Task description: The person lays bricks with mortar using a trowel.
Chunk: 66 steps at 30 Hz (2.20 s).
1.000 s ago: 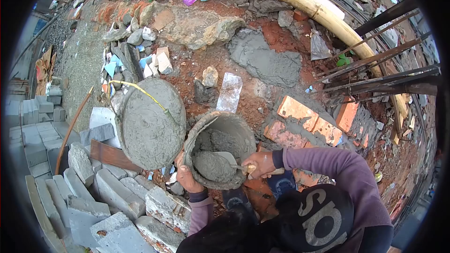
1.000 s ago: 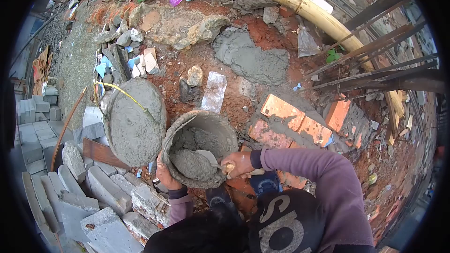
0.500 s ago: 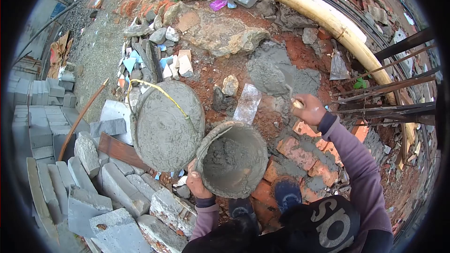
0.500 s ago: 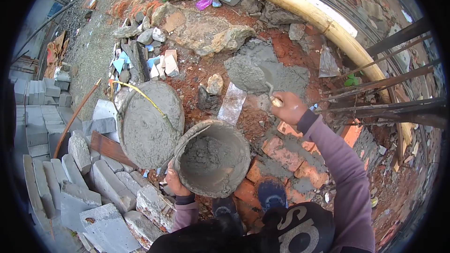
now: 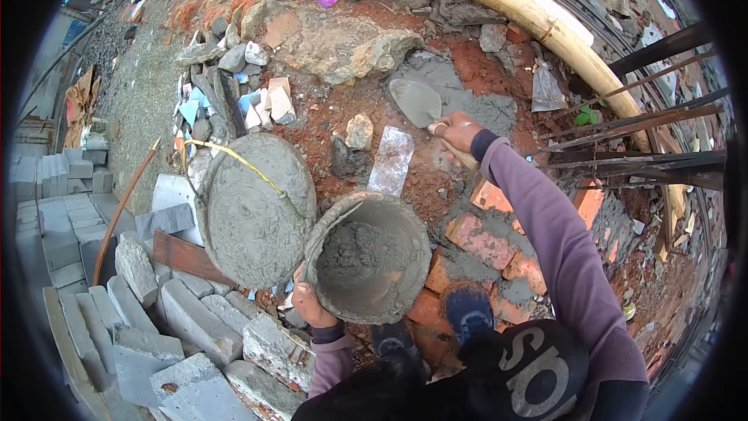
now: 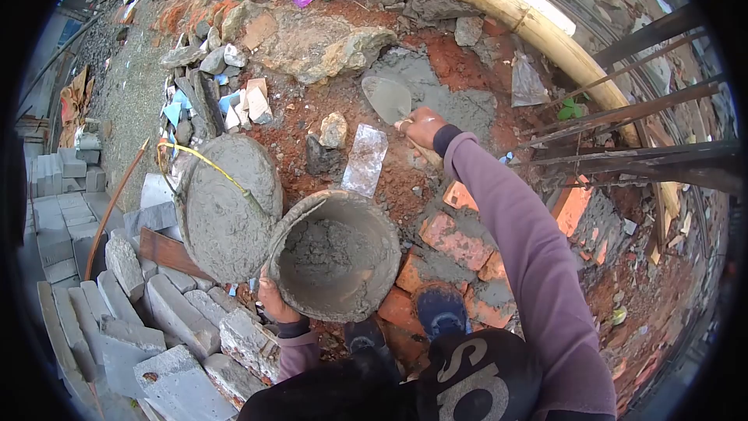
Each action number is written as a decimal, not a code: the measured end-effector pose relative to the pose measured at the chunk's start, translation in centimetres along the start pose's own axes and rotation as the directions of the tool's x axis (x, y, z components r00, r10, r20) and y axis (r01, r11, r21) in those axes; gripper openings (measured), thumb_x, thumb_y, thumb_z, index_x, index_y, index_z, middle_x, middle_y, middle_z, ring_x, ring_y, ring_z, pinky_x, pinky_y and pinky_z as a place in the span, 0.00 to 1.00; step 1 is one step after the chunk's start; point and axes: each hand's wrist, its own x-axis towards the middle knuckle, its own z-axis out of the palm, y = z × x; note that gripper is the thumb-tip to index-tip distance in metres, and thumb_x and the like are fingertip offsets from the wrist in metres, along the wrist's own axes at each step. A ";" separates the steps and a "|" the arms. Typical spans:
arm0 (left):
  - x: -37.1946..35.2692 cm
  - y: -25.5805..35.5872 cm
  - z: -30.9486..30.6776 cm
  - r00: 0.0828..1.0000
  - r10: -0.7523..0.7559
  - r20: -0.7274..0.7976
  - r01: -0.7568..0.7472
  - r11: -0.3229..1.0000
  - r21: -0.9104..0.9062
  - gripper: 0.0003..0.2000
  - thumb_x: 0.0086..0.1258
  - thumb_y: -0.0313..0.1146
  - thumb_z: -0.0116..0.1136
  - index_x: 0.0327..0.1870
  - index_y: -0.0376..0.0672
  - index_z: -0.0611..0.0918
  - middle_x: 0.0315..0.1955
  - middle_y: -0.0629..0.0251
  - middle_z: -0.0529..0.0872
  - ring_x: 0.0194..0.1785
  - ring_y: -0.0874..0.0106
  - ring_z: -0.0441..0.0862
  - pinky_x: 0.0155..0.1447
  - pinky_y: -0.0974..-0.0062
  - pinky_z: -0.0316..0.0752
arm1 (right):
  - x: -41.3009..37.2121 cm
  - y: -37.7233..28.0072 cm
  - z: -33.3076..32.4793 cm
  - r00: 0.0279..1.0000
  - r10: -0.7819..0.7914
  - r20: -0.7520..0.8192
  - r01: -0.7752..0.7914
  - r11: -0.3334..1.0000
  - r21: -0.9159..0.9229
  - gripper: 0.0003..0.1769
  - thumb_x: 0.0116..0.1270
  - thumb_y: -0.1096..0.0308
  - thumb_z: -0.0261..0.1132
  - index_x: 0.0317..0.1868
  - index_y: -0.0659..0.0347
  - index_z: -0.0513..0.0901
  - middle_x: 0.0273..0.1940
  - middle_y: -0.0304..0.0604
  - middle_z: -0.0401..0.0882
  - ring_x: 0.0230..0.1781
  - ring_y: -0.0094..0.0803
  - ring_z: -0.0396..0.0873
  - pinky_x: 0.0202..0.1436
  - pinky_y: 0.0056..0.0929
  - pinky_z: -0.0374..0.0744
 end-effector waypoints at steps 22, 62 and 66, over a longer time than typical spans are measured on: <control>-0.5 -0.1 0.3 0.999 0.010 0.034 -0.012 0.999 0.033 0.33 0.75 0.56 0.46 0.60 0.26 0.75 0.54 0.52 0.80 0.58 0.64 0.76 0.66 0.67 0.66 | -17.8 4.5 15.5 0.595 -0.382 0.707 0.782 0.074 -0.619 0.19 0.57 0.74 0.60 0.47 0.78 0.73 0.32 0.56 0.80 0.29 0.47 0.84 0.32 0.43 0.81; -0.6 -1.7 0.1 0.980 0.067 0.185 -0.037 0.986 -0.162 0.34 0.78 0.56 0.35 0.66 0.28 0.68 0.59 0.47 0.76 0.58 0.59 0.78 0.64 0.59 0.72 | -15.3 11.5 14.2 0.541 -0.154 0.827 -0.043 0.977 0.210 0.26 0.64 0.64 0.69 0.61 0.61 0.74 0.34 0.39 0.78 0.22 0.23 0.77 0.22 0.25 0.77; -0.6 -1.9 -0.5 0.992 -0.028 0.126 0.062 0.959 -0.276 0.35 0.79 0.56 0.33 0.66 0.27 0.67 0.59 0.47 0.76 0.59 0.59 0.77 0.65 0.59 0.71 | -17.1 10.2 11.5 0.533 -0.203 0.822 -0.060 0.959 0.276 0.25 0.64 0.64 0.68 0.61 0.56 0.76 0.32 0.35 0.76 0.19 0.19 0.74 0.19 0.21 0.76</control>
